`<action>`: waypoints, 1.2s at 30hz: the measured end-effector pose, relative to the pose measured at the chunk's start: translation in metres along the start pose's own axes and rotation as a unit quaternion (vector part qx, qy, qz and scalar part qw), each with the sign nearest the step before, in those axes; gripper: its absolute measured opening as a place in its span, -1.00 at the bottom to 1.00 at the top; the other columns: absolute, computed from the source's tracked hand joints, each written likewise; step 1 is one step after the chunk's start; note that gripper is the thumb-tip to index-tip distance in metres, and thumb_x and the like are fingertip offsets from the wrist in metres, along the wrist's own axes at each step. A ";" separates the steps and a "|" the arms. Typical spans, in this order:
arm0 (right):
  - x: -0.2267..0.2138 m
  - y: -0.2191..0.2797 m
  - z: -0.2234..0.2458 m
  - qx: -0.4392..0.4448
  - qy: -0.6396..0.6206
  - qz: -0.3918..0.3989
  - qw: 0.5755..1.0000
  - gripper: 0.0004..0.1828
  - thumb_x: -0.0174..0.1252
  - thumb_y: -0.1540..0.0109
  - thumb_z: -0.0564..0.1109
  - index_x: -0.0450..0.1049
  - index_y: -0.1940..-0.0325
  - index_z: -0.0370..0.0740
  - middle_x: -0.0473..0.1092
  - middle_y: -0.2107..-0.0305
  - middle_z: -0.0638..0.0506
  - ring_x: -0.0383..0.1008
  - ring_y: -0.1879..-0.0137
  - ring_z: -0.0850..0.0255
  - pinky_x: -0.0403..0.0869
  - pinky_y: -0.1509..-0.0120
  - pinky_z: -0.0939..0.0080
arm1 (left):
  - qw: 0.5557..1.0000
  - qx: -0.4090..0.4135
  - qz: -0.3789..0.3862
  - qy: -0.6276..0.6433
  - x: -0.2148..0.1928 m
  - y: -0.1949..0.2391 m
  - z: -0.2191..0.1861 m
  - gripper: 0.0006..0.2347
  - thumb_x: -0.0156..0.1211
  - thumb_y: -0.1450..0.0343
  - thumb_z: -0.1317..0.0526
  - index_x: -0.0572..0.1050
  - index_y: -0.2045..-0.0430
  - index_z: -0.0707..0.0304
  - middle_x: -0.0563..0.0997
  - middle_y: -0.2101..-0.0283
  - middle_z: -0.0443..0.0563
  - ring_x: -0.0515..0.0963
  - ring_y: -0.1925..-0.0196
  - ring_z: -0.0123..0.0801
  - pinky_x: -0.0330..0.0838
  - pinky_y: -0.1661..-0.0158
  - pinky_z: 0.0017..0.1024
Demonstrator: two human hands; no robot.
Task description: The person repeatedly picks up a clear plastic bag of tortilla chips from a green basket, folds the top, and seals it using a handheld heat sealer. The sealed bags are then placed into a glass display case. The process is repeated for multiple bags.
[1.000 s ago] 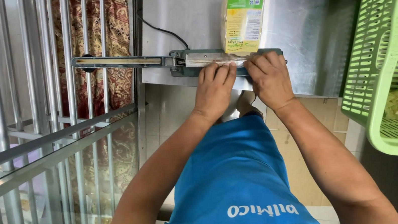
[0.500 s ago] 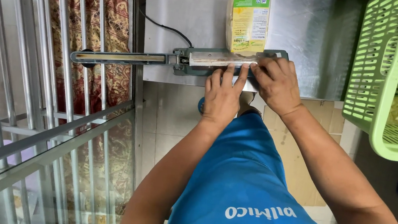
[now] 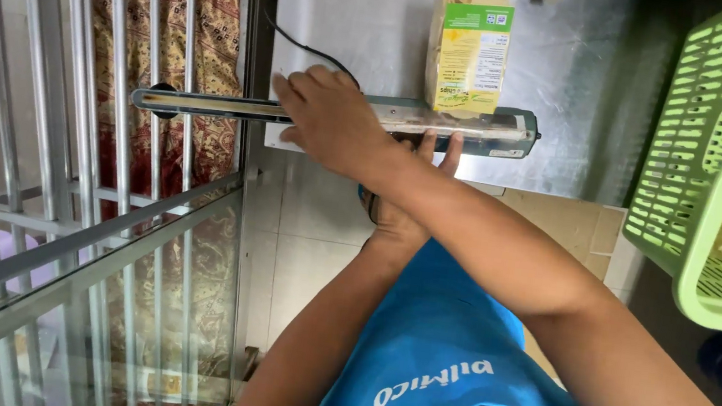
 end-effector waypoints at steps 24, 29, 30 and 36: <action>-0.153 0.138 -0.108 0.356 -0.004 0.105 0.928 -0.58 0.11 -0.53 0.22 0.55 0.23 -0.07 0.48 0.54 -0.12 0.54 0.21 -0.32 0.47 0.10 -0.30 | 0.997 -0.036 0.064 -0.035 -0.004 0.006 -0.017 -0.42 0.14 -0.46 0.20 0.15 -0.43 -0.21 0.27 -0.29 0.13 0.35 -0.10 0.12 0.26 0.00 0.01; -0.127 0.144 -0.113 0.344 0.101 0.123 0.925 -0.45 0.00 -0.55 0.31 0.49 0.30 -0.11 0.43 0.61 -0.12 0.56 0.29 -0.26 0.50 0.18 -0.21 | 0.998 -0.047 0.041 -0.031 -0.003 0.009 -0.017 -0.44 0.15 -0.45 0.25 0.19 -0.40 -0.16 0.24 -0.28 0.17 0.33 -0.11 0.16 0.26 -0.02 0.05; -0.128 0.144 -0.114 0.342 0.102 0.124 0.926 -0.45 0.00 -0.55 0.31 0.49 0.30 -0.11 0.43 0.61 -0.12 0.56 0.29 -0.26 0.50 0.18 -0.21 | 0.998 -0.049 0.040 -0.030 -0.002 0.008 -0.018 -0.44 0.15 -0.45 0.25 0.19 -0.40 -0.16 0.24 -0.28 0.17 0.33 -0.11 0.16 0.26 -0.02 0.05; -0.119 0.151 -0.124 0.363 0.067 0.093 0.925 -0.46 0.01 -0.57 0.28 0.48 0.31 -0.11 0.41 0.62 -0.14 0.54 0.30 -0.26 0.50 0.20 -0.20 | 0.996 -0.068 0.052 -0.013 0.001 0.009 -0.019 -0.43 0.19 -0.46 0.19 0.18 -0.42 -0.15 0.26 -0.30 0.16 0.31 -0.17 0.18 0.23 -0.10 0.11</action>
Point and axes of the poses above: each hand's wrist, its own y-axis away from the middle knuckle, its own x-axis out of the palm, z = x × y, the point moved 2 cm from there along -y, towards the middle knuckle
